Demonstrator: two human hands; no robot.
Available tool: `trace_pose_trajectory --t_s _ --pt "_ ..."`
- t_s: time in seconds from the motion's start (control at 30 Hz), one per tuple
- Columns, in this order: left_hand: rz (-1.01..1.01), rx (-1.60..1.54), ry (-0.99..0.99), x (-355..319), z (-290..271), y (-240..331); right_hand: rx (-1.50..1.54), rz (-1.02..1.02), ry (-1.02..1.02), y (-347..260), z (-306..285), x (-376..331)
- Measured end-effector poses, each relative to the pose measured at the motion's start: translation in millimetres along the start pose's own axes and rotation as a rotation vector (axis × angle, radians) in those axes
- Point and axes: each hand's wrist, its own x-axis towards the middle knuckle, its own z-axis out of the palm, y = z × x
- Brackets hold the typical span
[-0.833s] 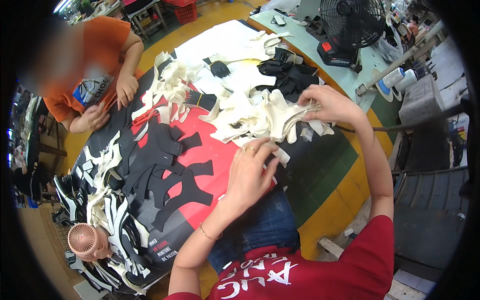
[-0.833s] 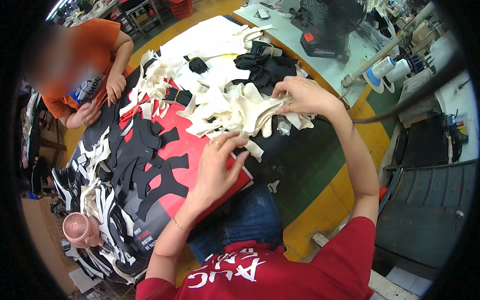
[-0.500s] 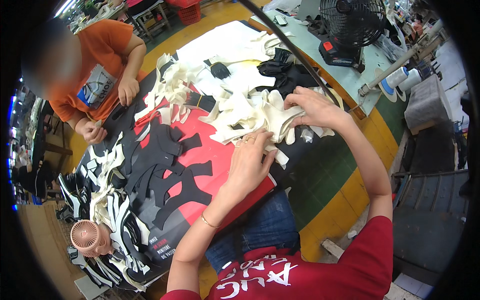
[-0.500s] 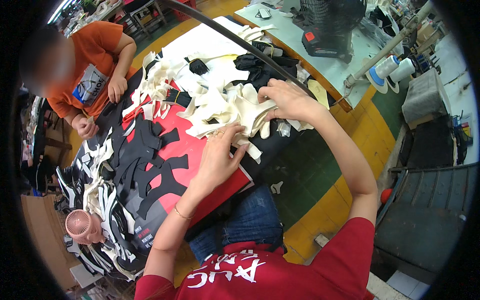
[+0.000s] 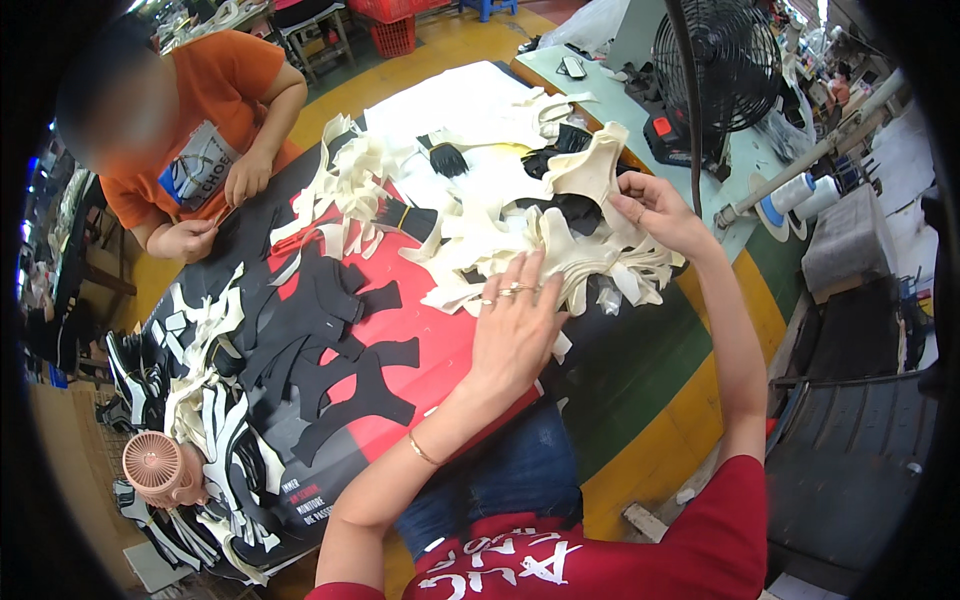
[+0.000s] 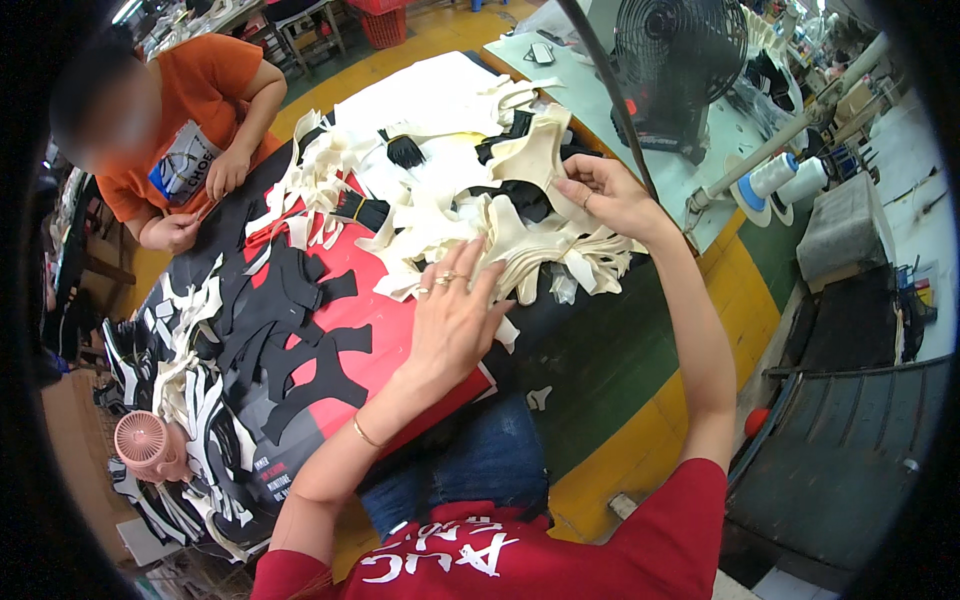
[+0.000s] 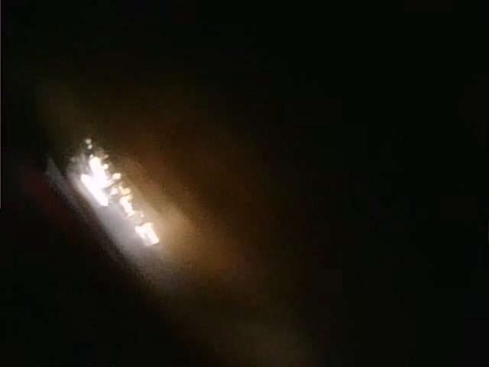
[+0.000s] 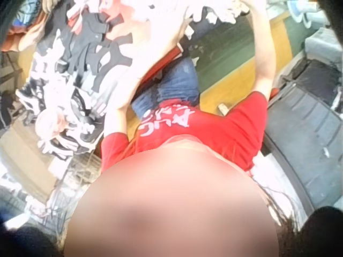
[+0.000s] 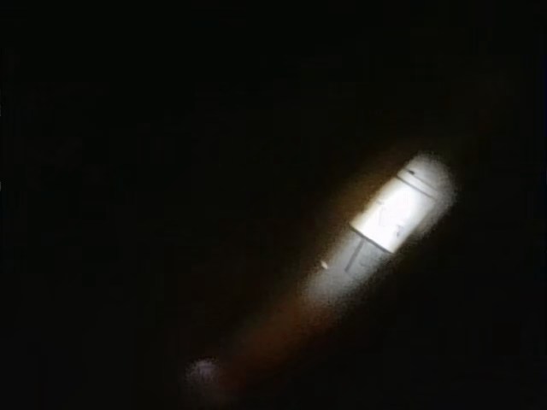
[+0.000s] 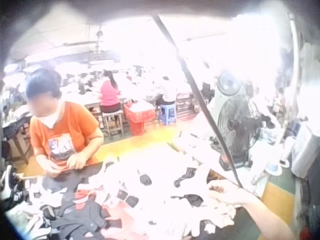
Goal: The person repeatedly picks white fabric pieces from a pile, aligns them with black fabric pieces on a red and black work surface, and presses them together. The person handles the pieces one at a time, occasionally adjusting their position before moving to the next piece.
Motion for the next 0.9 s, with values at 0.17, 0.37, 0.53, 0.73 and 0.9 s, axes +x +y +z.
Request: trace_pose_trajectory --t_s 0.17,0.37,0.53,0.73,0.9 --pt "0.047 -0.024 -0.258 20.2 24.5 7.7 0.196 -0.156 0.171 0.4 -11.9 -1.0" --pt "0.056 -0.048 -0.238 20.8 32.3 5.4 0.184 -0.413 0.55 -24.5 -40.7 -4.3" --pt "0.015 -0.264 -0.055 5.3 -0.1 3.7 -0.45 -0.492 0.393 -19.5 9.6 -20.3" --pt "-0.138 -0.372 0.045 -52.6 -46.6 0.1 -0.512 -0.464 0.212 7.6 76.1 -21.8" --pt "-0.383 -0.694 0.038 -51.9 -52.8 -9.7 -0.359 -0.432 0.523 2.4 69.0 -17.8"
